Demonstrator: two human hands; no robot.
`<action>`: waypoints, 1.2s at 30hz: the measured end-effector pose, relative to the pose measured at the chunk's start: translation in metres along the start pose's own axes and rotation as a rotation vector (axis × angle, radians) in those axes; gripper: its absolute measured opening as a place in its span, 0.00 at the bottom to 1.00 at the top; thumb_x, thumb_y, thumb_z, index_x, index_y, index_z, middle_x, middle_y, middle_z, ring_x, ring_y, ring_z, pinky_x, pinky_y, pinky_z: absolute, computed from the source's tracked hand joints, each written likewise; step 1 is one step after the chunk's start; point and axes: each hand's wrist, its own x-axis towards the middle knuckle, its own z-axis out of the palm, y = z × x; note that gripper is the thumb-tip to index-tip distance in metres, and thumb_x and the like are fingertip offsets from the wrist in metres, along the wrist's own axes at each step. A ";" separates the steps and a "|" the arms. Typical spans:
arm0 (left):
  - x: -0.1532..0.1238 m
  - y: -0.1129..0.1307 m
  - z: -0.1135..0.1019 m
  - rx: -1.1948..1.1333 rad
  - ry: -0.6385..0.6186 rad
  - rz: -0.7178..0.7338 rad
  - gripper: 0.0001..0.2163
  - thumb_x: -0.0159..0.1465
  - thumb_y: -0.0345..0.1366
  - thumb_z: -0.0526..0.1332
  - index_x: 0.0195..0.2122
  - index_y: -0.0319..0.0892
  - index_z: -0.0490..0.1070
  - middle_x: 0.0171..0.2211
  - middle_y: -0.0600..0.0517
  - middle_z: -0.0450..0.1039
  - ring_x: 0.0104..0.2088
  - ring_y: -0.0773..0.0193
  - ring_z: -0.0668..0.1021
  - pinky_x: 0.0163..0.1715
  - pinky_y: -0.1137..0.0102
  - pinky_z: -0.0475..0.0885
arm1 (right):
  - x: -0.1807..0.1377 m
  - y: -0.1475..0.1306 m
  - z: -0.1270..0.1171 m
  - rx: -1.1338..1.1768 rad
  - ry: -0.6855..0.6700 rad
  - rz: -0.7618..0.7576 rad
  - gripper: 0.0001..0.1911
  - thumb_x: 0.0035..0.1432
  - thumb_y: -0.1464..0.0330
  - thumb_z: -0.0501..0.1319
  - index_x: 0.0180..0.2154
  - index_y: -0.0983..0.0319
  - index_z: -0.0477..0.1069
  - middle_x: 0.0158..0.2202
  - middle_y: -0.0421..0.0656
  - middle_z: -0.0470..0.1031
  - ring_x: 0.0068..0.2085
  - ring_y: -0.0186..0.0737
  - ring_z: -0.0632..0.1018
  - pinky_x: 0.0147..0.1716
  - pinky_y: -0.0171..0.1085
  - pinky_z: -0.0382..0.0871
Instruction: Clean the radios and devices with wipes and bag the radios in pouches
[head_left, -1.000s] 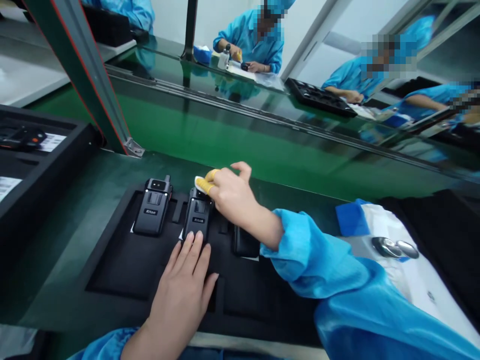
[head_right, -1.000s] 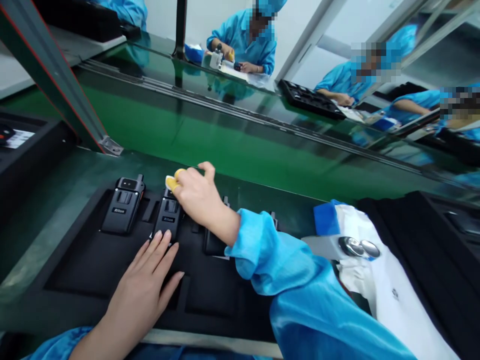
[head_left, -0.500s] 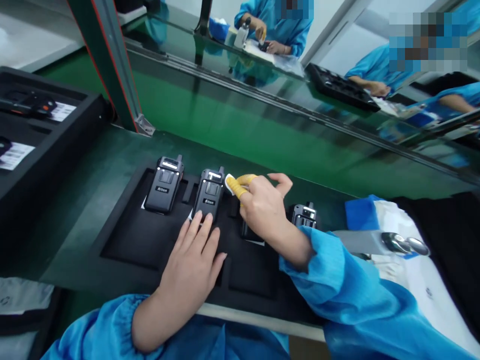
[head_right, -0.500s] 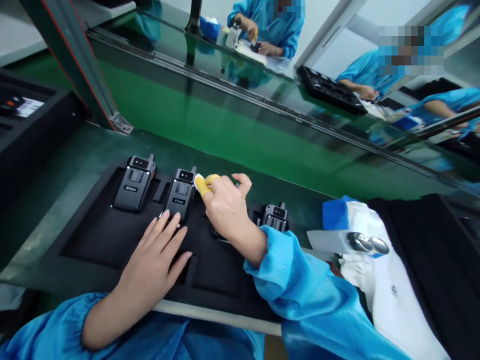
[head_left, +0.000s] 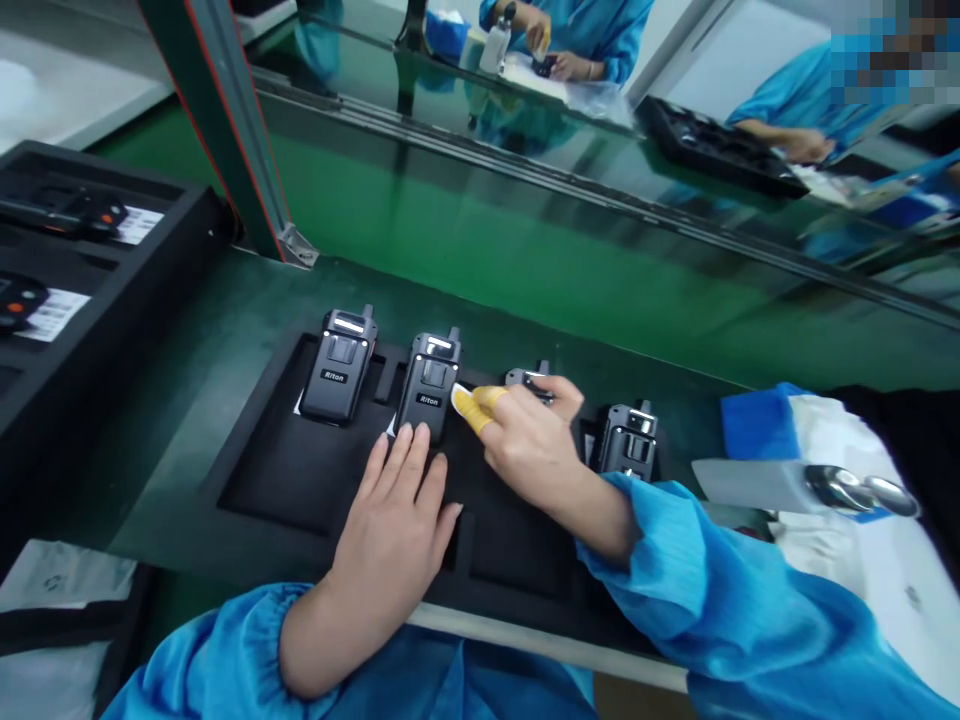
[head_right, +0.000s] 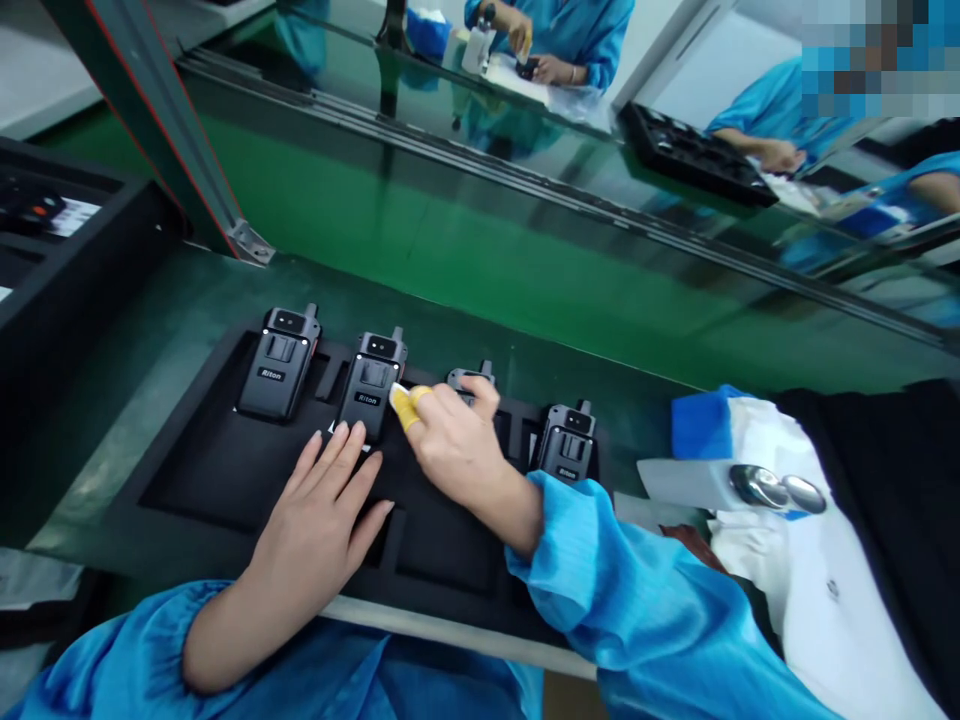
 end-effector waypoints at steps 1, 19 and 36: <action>0.000 0.000 0.000 -0.003 0.003 -0.001 0.16 0.66 0.35 0.53 0.49 0.33 0.72 0.55 0.34 0.69 0.57 0.46 0.71 0.55 0.50 0.67 | -0.001 0.004 -0.002 -0.029 0.015 0.035 0.16 0.60 0.77 0.51 0.30 0.60 0.76 0.31 0.40 0.75 0.34 0.35 0.68 0.47 0.45 0.47; -0.008 -0.065 -0.024 0.189 0.073 -0.140 0.17 0.67 0.36 0.52 0.52 0.31 0.68 0.54 0.39 0.72 0.54 0.48 0.74 0.53 0.48 0.69 | 0.140 -0.011 0.043 0.202 -0.147 -0.053 0.17 0.63 0.75 0.50 0.35 0.58 0.77 0.38 0.43 0.75 0.40 0.37 0.68 0.48 0.47 0.43; -0.007 -0.063 -0.022 0.155 0.091 -0.154 0.16 0.67 0.36 0.51 0.52 0.32 0.69 0.53 0.41 0.72 0.54 0.50 0.74 0.53 0.51 0.69 | 0.119 0.010 0.044 0.100 0.010 -0.163 0.17 0.64 0.75 0.50 0.35 0.58 0.77 0.35 0.39 0.76 0.36 0.35 0.67 0.48 0.45 0.42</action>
